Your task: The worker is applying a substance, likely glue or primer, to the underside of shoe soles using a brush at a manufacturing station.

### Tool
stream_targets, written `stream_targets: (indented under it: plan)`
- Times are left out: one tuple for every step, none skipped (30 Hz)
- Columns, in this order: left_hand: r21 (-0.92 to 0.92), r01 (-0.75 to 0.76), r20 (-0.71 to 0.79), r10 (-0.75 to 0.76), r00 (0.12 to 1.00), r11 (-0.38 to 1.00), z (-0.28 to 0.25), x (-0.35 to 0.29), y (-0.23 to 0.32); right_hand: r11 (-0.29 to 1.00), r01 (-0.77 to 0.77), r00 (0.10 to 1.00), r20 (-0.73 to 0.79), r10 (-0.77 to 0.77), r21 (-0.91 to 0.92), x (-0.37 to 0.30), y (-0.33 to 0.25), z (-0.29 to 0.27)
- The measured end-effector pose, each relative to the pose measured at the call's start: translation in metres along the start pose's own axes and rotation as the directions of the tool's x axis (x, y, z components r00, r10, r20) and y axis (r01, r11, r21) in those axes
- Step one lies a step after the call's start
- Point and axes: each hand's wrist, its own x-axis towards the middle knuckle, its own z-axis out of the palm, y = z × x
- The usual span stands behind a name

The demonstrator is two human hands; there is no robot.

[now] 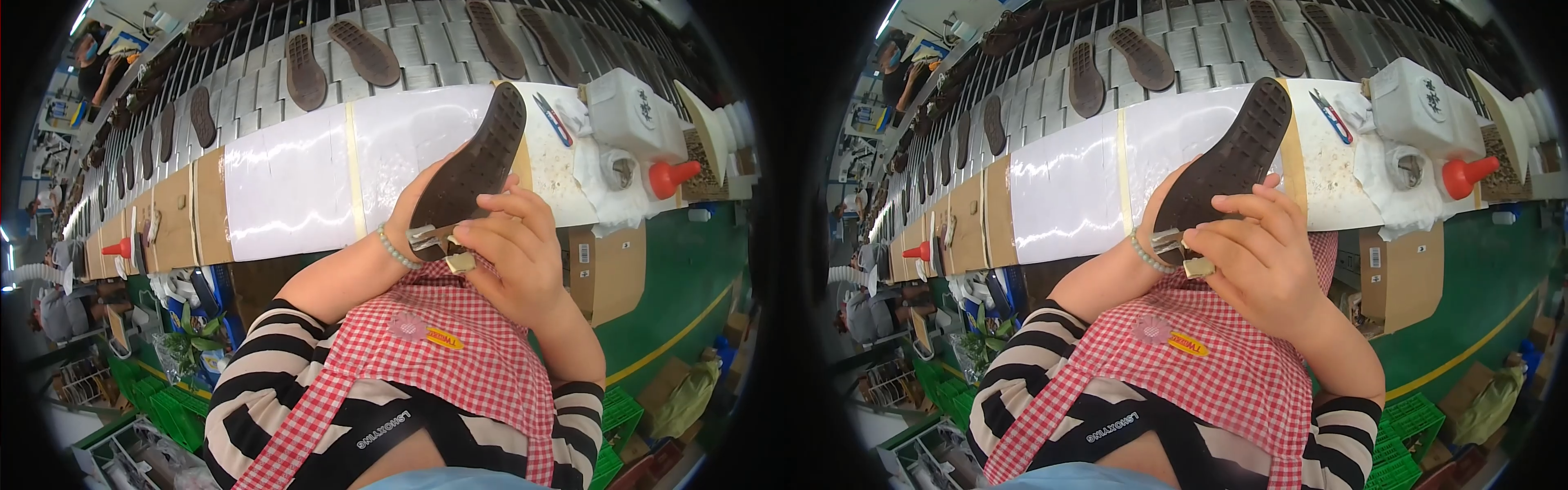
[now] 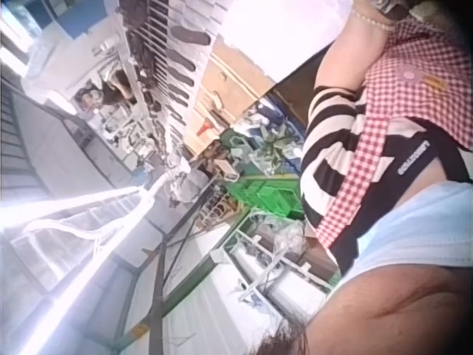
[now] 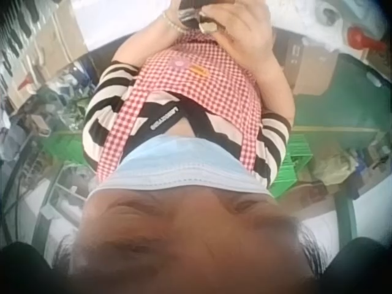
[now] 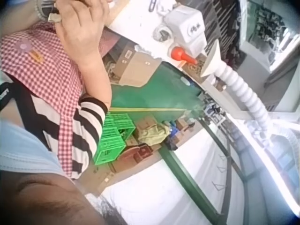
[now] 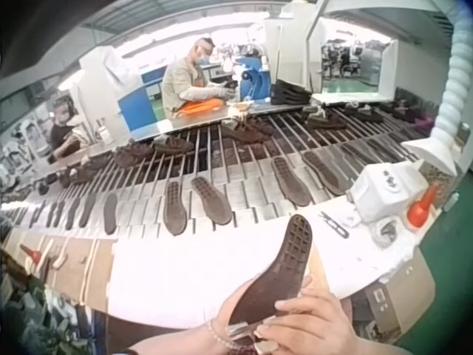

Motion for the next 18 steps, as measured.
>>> stream_targets:
  plan:
    - [-0.001, -0.001, -0.001, 0.001, 1.0, 1.0, -0.005, 0.0, -0.001, 1.0, -0.007, 1.0, -0.029, 0.007, -0.017, 0.0, 0.001, -0.001]
    - [-0.015, -0.03, 0.094, 0.031, 0.995, 0.999, -0.015, 0.001, -0.002, 0.999, -0.015, 0.998, -0.057, 0.013, -0.035, 0.001, 0.002, -0.001]
    - [-0.033, -0.054, 0.188, 0.059, 0.98, 0.998, -0.017, 0.002, -0.003, 0.999, -0.017, 0.998, -0.057, 0.015, -0.035, 0.0, 0.002, -0.001]
    - [-0.034, -0.053, 0.187, 0.058, 0.981, 0.998, -0.018, 0.002, -0.003, 0.999, -0.023, 0.999, -0.041, 0.022, -0.041, 0.0, 0.002, -0.002]
    - [-0.067, -0.007, 0.128, 0.015, 0.992, 0.998, -0.017, 0.001, -0.004, 0.998, -0.029, 0.999, -0.024, 0.028, -0.047, 0.0, 0.001, -0.002]
    - [-0.101, 0.036, 0.068, -0.029, 0.997, 0.994, -0.016, 0.002, -0.003, 0.998, -0.03, 0.999, -0.024, 0.029, -0.046, 0.0, -0.001, -0.003]
    - [-0.101, 0.035, 0.067, -0.029, 0.997, 0.994, -0.015, 0.003, -0.003, 1.0, -0.002, 0.999, 0.041, 0.003, -0.018, -0.001, -0.005, -0.004]
    - [-0.164, 0.084, 0.062, -0.075, 0.995, 0.983, -0.015, 0.004, -0.003, 1.0, 0.025, 0.994, 0.106, -0.026, 0.013, -0.001, -0.007, -0.006]
    - [-0.227, 0.13, 0.06, -0.119, 0.991, 0.965, -0.015, 0.005, -0.002, 0.999, 0.023, 0.993, 0.118, -0.027, 0.037, 0.0, -0.008, -0.008]
    - [-0.227, 0.128, 0.058, -0.117, 0.991, 0.965, -0.018, 0.004, -0.003, 0.999, 0.023, 0.992, 0.119, -0.028, 0.04, 0.0, -0.007, -0.009]
    - [-0.099, 0.046, 0.064, -0.04, 0.997, 0.994, -0.025, 0.004, -0.005, 1.0, 0.023, 0.997, 0.076, -0.024, 0.011, 0.002, -0.004, -0.01]
    - [0.029, -0.034, 0.081, 0.032, 0.996, 0.999, -0.028, 0.003, -0.006, 1.0, 0.018, 0.999, 0.032, -0.017, -0.021, 0.004, -0.002, -0.01]
    - [0.028, -0.032, 0.079, 0.03, 0.996, 0.999, -0.029, 0.003, -0.006, 1.0, 0.015, 0.999, 0.033, -0.015, -0.021, 0.005, -0.002, -0.01]
    - [0.015, -0.025, 0.085, 0.024, 0.996, 1.0, -0.029, 0.002, -0.007, 1.0, 0.006, 0.999, 0.049, -0.005, -0.026, 0.007, -0.002, -0.009]
    - [0.003, -0.019, 0.091, 0.018, 0.996, 1.0, -0.027, 0.002, -0.006, 1.0, -0.002, 0.998, 0.066, 0.004, -0.031, 0.008, -0.002, -0.01]
    - [0.002, -0.017, 0.089, 0.017, 0.996, 1.0, -0.023, 0.001, -0.005, 1.0, -0.004, 0.998, 0.066, 0.005, -0.03, 0.007, -0.002, -0.011]
    - [0.011, 0.025, 0.034, -0.025, 0.999, 1.0, -0.017, 0.001, -0.003, 0.999, 0.034, 0.994, 0.109, -0.029, -0.042, 0.005, -0.003, -0.013]
    - [0.016, 0.065, -0.023, -0.064, 0.998, 0.998, -0.014, -0.001, -0.002, 0.996, 0.073, 0.986, 0.154, -0.065, -0.049, 0.003, -0.004, -0.015]
